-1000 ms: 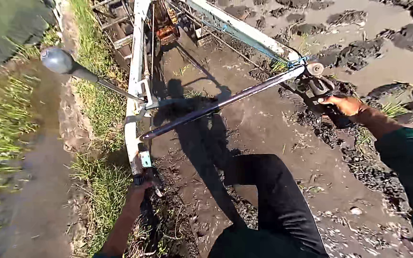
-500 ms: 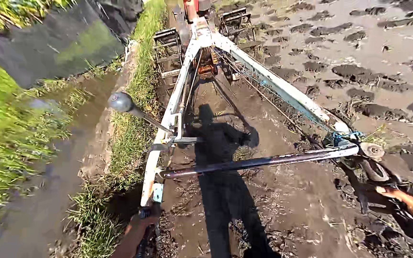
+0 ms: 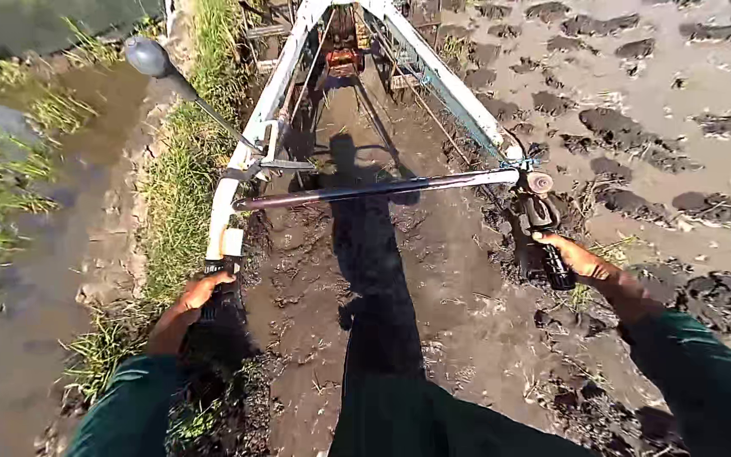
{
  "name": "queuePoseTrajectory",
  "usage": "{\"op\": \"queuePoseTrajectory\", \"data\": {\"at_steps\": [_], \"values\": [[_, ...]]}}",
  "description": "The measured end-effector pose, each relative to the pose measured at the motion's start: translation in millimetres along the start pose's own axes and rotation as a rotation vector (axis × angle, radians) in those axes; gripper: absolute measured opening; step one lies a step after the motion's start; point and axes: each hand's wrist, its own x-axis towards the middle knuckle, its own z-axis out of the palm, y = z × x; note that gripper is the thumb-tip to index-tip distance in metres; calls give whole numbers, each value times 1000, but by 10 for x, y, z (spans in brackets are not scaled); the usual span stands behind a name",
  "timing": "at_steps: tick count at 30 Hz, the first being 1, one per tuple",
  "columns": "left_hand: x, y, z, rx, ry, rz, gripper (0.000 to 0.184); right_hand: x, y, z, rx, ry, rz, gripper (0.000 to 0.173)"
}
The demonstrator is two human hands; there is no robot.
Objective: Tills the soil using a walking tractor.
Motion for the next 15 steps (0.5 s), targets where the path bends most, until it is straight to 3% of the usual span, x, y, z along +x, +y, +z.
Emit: {"op": "queuePoseTrajectory", "data": {"at_steps": [5, 8, 13, 15], "values": [[929, 607, -149, -83, -87, -64, 22, 721, -687, 129, 38, 19, 20, 37], [1496, 954, -150, -105, -90, -77, 26, 1125, -1129, 198, 17, 129, 17, 37], [2213, 1600, -56, 59, 91, -4, 23, 1848, -1760, 273, -5, 155, 44, 40], [2388, 1969, 1, 129, 139, 10, 38, 2214, -2017, 154, 29, 151, -4, 41]]}}
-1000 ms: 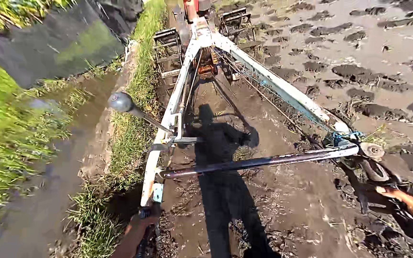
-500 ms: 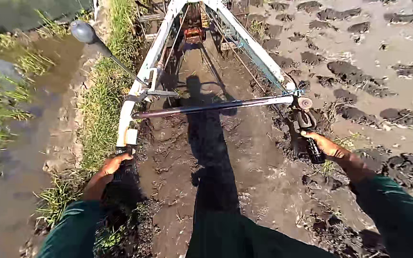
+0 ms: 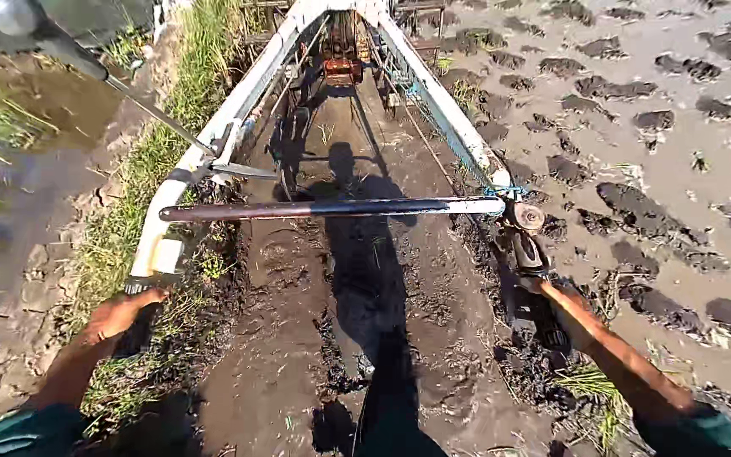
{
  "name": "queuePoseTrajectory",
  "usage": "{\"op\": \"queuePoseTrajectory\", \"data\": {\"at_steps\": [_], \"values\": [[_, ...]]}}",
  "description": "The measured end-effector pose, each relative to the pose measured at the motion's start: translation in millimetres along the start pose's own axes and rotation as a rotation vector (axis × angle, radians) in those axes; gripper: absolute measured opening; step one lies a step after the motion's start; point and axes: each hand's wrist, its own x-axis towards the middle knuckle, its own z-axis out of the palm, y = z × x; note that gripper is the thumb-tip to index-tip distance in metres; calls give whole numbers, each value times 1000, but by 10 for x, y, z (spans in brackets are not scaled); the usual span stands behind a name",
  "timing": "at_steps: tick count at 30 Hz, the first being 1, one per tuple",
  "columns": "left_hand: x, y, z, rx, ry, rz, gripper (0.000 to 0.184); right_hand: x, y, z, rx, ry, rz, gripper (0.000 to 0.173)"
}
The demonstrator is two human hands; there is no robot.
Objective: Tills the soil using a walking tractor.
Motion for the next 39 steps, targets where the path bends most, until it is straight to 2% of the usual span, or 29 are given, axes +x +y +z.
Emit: {"op": "queuePoseTrajectory", "data": {"at_steps": [1, 3, 5, 7, 9, 13, 16, 19, 21, 25, 30, 35, 39], "values": [[54, 177, 32, 25, 5, 10, 40, 170, -138, -103, 6, 4, -8, 42], [27, 652, 257, -30, -22, 16, 28, 548, -439, -460, -16, 44, -27, 42], [-79, 1036, 594, -185, -150, -38, 28, 887, -692, -856, -95, 77, -54, 42], [-8, 1211, 875, -301, -214, -74, 33, 1249, -879, -1053, -130, 47, -78, 45], [257, 1336, 935, -320, -209, -66, 34, 1697, -905, -1111, -82, -35, -90, 51], [862, 1784, 853, -252, -166, -24, 37, 2293, -1302, -932, -48, -113, -109, 51], [1236, 2169, 962, -199, -58, 20, 46, 2691, -1702, -814, -62, -106, -90, 42], [1655, 2446, 1040, 21, 141, 166, 64, 3036, -2018, -663, -39, -141, -35, 43], [1954, 2582, 1072, 166, 195, 245, 64, 3291, -2180, -587, -41, -151, -21, 44], [2476, 3016, 1162, 218, 172, 173, 53, 3861, -2509, -483, -91, -41, -15, 42], [3157, 3508, 1298, 296, 240, 194, 58, 4622, -2916, -376, -19, -12, -50, 50], [3740, 4361, 1447, 275, 224, -59, 60, 5310, -3530, -232, -11, 13, -34, 61], [4332, 4913, 1402, 347, 204, -95, 59, 5833, -4140, -61, -18, -11, -30, 47]]}}
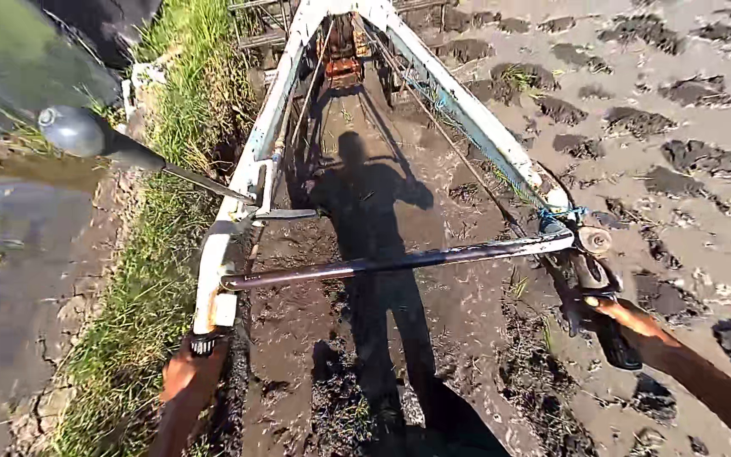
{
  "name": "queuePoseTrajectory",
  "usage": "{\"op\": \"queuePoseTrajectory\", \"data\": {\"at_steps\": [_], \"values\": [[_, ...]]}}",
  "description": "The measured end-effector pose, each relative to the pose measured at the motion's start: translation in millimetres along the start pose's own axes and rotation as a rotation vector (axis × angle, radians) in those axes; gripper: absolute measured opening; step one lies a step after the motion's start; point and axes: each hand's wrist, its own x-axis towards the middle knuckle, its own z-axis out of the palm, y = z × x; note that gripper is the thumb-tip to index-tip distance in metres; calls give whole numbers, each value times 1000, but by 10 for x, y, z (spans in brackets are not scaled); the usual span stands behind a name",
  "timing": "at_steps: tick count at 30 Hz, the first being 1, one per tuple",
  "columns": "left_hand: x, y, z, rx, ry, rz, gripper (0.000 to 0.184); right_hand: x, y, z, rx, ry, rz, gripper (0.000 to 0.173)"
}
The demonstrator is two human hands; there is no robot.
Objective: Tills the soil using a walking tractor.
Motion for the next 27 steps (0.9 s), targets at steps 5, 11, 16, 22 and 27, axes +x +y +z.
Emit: {"op": "queuePoseTrajectory", "data": {"at_steps": [5, 11, 16, 22, 27], "values": [[639, 569, -53, -82, -24, 126, 55, 650, -641, 180, -209, 164, -28, 36], [2059, 726, -438, -29, 40, 182, 53, 1068, -1284, 1036, -93, -132, 58, 39], [2932, 1040, -486, 25, 54, 213, 57, 1646, -1378, 1635, -3, -64, 30, 34], [3573, 1920, -324, 0, 10, 271, 49, 2674, -2038, 1492, -70, 37, 52, 36], [4248, 2686, -365, -185, -73, 306, 45, 3430, -2832, 1643, -147, 246, 28, 34]]}}
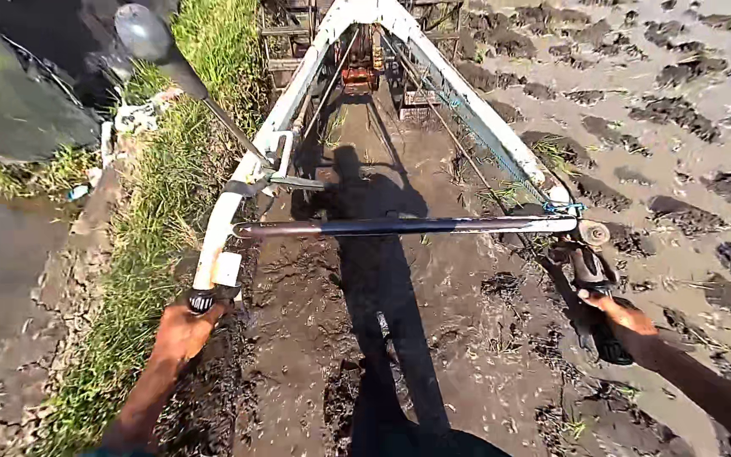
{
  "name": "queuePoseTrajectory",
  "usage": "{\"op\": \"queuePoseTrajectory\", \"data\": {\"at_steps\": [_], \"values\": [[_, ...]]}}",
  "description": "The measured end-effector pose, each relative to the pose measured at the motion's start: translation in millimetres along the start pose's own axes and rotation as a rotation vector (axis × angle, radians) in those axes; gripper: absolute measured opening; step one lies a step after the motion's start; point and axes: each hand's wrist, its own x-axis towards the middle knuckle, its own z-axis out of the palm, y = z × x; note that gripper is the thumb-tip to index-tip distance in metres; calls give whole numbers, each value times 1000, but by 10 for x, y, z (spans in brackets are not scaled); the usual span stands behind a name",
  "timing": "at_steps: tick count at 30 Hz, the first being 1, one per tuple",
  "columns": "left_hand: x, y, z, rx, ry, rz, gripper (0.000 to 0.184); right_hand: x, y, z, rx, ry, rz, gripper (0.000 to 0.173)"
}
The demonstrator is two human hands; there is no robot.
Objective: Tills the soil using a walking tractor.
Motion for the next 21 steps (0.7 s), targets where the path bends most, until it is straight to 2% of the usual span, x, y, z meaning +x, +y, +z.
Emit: {"op": "queuePoseTrajectory", "data": {"at_steps": [2, 4, 6, 8, 9, 11, 13, 15, 17, 18, 21], "values": [[367, 96, -69, -27, -21, -20, 46, 105, -328, 160, -71, 42, 6, 39], [811, 129, -192, -55, -14, -25, 45, 201, -633, 406, -68, 13, 41, 38], [1244, 91, -330, -88, -11, -50, 43, 260, -827, 683, 3, -113, 105, 41], [1737, -46, -475, -110, 7, -52, 50, 337, -986, 1030, 44, -227, 123, 41], [1986, -119, -542, -110, 14, -34, 56, 399, -1065, 1191, 83, -288, 119, 47], [2340, -164, -576, -112, -21, -22, 57, 599, -1112, 1449, 136, -310, 97, 53], [2586, 73, -536, -201, -76, -47, 48, 938, -1149, 1482, 181, -238, 63, 50], [2712, 438, -392, -365, -177, -92, 38, 1312, -1380, 1328, 136, -133, 43, 43], [2898, 666, -283, -510, -324, -125, 28, 1682, -1581, 1182, 106, -107, 89, 40], [3079, 709, -222, -583, -424, -114, 33, 1880, -1699, 1123, 97, -107, 102, 39], [3520, 980, -9, -672, -515, -99, 23, 2430, -2031, 1005, 88, -103, 123, 36]]}}
